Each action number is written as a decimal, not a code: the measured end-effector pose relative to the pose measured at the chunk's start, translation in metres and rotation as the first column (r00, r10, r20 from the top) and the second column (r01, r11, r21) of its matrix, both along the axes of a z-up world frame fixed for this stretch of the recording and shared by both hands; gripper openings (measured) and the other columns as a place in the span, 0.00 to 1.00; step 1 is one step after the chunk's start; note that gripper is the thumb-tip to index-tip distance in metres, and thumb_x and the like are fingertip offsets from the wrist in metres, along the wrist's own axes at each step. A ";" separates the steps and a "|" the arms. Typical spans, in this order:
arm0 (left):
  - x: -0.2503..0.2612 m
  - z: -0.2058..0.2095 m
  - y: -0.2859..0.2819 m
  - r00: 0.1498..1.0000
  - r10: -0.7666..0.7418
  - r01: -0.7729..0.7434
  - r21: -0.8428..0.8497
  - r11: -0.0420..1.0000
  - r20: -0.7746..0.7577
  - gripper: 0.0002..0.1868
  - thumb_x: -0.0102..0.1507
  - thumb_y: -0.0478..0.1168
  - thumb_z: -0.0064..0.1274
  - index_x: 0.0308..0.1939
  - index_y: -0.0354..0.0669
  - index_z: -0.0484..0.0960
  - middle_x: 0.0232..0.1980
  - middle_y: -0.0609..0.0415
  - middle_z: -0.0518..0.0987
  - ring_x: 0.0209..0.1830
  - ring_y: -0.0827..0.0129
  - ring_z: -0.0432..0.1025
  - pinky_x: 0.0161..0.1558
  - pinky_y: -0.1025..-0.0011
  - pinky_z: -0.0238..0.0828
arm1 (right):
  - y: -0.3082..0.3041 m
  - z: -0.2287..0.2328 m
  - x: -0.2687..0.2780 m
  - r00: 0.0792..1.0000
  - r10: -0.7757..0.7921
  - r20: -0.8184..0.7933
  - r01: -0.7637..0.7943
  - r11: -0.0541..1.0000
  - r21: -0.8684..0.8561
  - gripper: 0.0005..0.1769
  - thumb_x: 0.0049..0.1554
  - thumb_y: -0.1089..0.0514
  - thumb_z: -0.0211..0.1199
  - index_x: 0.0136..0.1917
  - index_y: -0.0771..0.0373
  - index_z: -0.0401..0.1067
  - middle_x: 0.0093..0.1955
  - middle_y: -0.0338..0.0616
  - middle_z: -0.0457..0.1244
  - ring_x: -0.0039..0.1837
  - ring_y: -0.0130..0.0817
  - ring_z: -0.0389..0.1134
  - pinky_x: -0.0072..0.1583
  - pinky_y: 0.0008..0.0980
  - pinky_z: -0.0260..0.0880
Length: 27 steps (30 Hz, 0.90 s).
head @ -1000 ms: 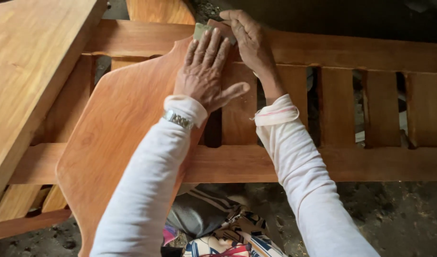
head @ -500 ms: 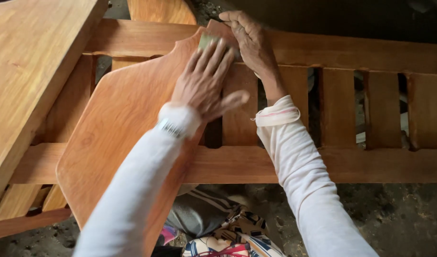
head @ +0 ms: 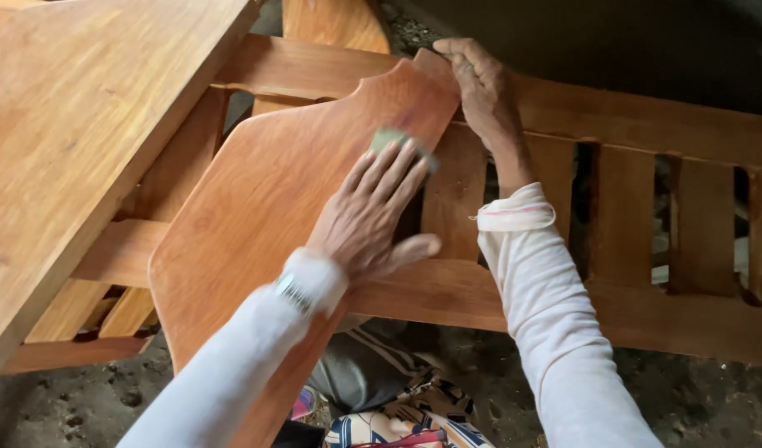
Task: Sanding a wooden furniture component with sandpaper to smooth the surface
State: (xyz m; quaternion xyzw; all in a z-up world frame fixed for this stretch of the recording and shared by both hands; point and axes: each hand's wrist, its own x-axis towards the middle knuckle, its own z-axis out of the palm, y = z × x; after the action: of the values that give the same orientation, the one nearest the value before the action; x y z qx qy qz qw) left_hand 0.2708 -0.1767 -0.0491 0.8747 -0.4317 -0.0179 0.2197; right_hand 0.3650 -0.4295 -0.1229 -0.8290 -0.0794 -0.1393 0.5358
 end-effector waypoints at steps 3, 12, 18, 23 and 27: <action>0.036 -0.030 -0.034 0.992 0.031 -0.031 0.005 0.999 0.126 0.53 0.65 0.76 0.34 0.78 0.37 0.59 0.82 0.42 0.55 0.84 0.53 0.48 0.80 0.57 0.38 | 0.000 0.007 -0.002 0.999 -0.004 -0.037 0.005 0.999 0.049 0.16 0.69 0.63 0.46 0.64 0.66 0.71 0.61 0.45 0.67 0.60 0.35 0.67 0.63 0.32 0.65; 0.024 -0.024 -0.034 0.968 0.102 -0.124 0.084 0.989 0.229 0.45 0.67 0.60 0.49 0.80 0.41 0.54 0.84 0.47 0.53 0.84 0.55 0.47 0.81 0.56 0.38 | -0.001 0.009 -0.006 0.999 0.036 -0.016 -0.034 0.995 0.092 0.17 0.70 0.60 0.46 0.64 0.69 0.71 0.61 0.45 0.67 0.60 0.33 0.66 0.63 0.29 0.64; -0.040 0.029 0.030 1.000 0.015 -0.016 0.061 0.998 0.015 0.39 0.63 0.44 0.43 0.79 0.40 0.56 0.84 0.46 0.52 0.85 0.56 0.43 0.81 0.57 0.34 | 0.003 0.014 -0.006 1.000 -0.013 -0.010 0.013 1.000 0.005 0.17 0.68 0.62 0.46 0.64 0.66 0.71 0.61 0.46 0.68 0.59 0.36 0.67 0.62 0.32 0.65; -0.001 -0.021 -0.003 0.973 0.024 -0.061 0.157 0.986 0.228 0.36 0.70 0.47 0.42 0.81 0.42 0.53 0.85 0.47 0.50 0.85 0.56 0.44 0.82 0.56 0.33 | 0.003 0.013 -0.006 1.000 -0.007 0.019 0.007 1.000 -0.018 0.15 0.69 0.64 0.47 0.63 0.66 0.72 0.59 0.45 0.68 0.55 0.34 0.66 0.59 0.32 0.66; 0.034 -0.044 -0.050 0.958 0.143 -0.174 0.108 0.979 0.249 0.34 0.68 0.41 0.37 0.80 0.44 0.57 0.84 0.50 0.53 0.84 0.59 0.45 0.81 0.59 0.36 | 0.001 0.011 -0.003 1.000 -0.012 0.012 0.012 1.000 -0.002 0.15 0.69 0.63 0.47 0.63 0.67 0.72 0.59 0.46 0.68 0.57 0.35 0.67 0.61 0.32 0.67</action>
State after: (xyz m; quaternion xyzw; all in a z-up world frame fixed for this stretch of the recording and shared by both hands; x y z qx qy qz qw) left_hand 0.3050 -0.2266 -0.0935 0.9146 -0.3814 0.0777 0.1099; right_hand 0.3619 -0.4287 -0.1121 -0.8292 -0.0778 -0.1473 0.5336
